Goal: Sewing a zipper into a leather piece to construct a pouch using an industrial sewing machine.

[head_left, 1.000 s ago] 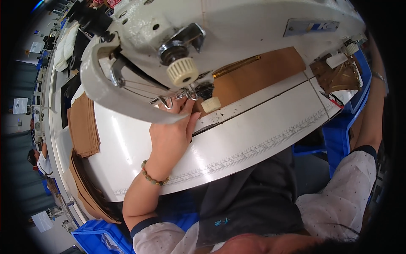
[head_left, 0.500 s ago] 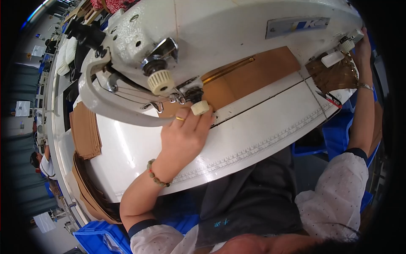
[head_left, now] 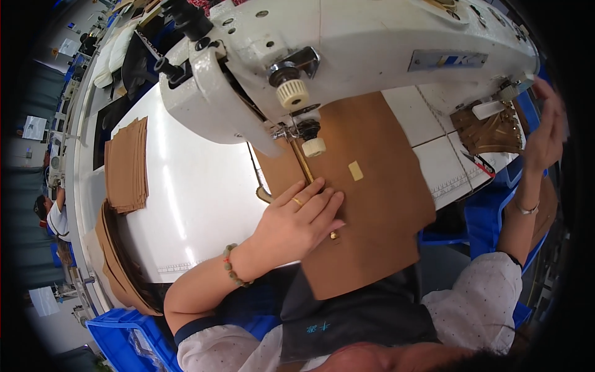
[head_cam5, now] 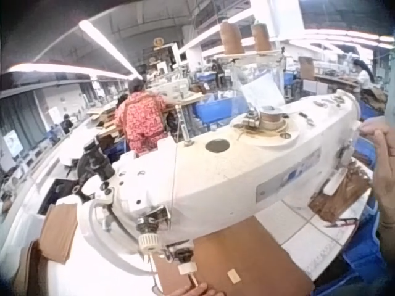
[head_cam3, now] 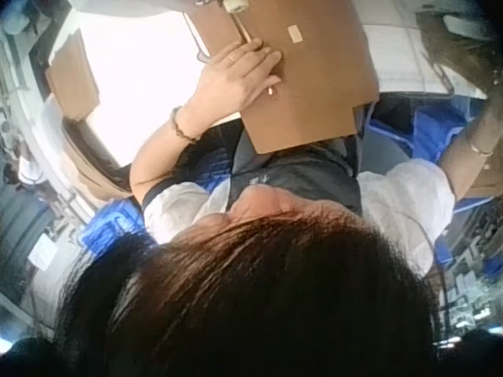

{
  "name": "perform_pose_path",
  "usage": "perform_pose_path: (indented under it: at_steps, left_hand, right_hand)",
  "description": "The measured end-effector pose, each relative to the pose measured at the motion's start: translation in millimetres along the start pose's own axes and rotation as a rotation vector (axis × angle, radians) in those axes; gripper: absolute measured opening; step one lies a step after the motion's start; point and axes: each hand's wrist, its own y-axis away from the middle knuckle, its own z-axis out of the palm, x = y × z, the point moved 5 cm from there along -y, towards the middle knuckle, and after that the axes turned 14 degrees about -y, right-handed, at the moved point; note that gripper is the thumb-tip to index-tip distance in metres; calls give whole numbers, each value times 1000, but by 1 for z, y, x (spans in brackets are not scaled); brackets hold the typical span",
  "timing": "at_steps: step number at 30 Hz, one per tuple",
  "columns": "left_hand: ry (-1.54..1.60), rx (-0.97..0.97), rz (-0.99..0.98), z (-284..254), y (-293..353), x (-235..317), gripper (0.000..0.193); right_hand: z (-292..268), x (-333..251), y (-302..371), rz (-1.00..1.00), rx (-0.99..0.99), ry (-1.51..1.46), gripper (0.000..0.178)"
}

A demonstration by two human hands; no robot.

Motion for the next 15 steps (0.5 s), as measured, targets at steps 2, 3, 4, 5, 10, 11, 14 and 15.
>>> perform_pose_path:
  at_steps: [2, 3, 4, 5, 10, 11, 14, 15]
  left_hand:
    - [21, 8, 24, -6, 13, -11, 40]
    - [27, 35, 39, -8, 17, -18, 38]
    - [28, 39, 55, -10, 20, -24, 36]
    - [26, 36, 39, -12, 23, -32, 39]
    - [-41, -24, -186, -6, 31, -65, 52]
    - [13, -41, -250, -2, 32, -67, 54]
    - [101, -81, -368, 9, 37, -64, 59]
    - [92, -77, -388, 11, 37, -60, 60]
  right_hand:
    - [79, -69, 31, -105, -487, -67, 14]
    - [124, -96, 50, -210, -699, -179, 14]
    - [160, -122, 66, -318, -731, -235, 23]
    - [189, -141, 78, -367, -749, -291, 36]
    - [261, -172, 112, -203, -883, -313, 64]
    - [264, -173, 113, -197, -871, -310, 64]
    - [267, -175, 117, -223, -925, -285, 74]
    - [268, -174, 118, -229, -948, -284, 75]
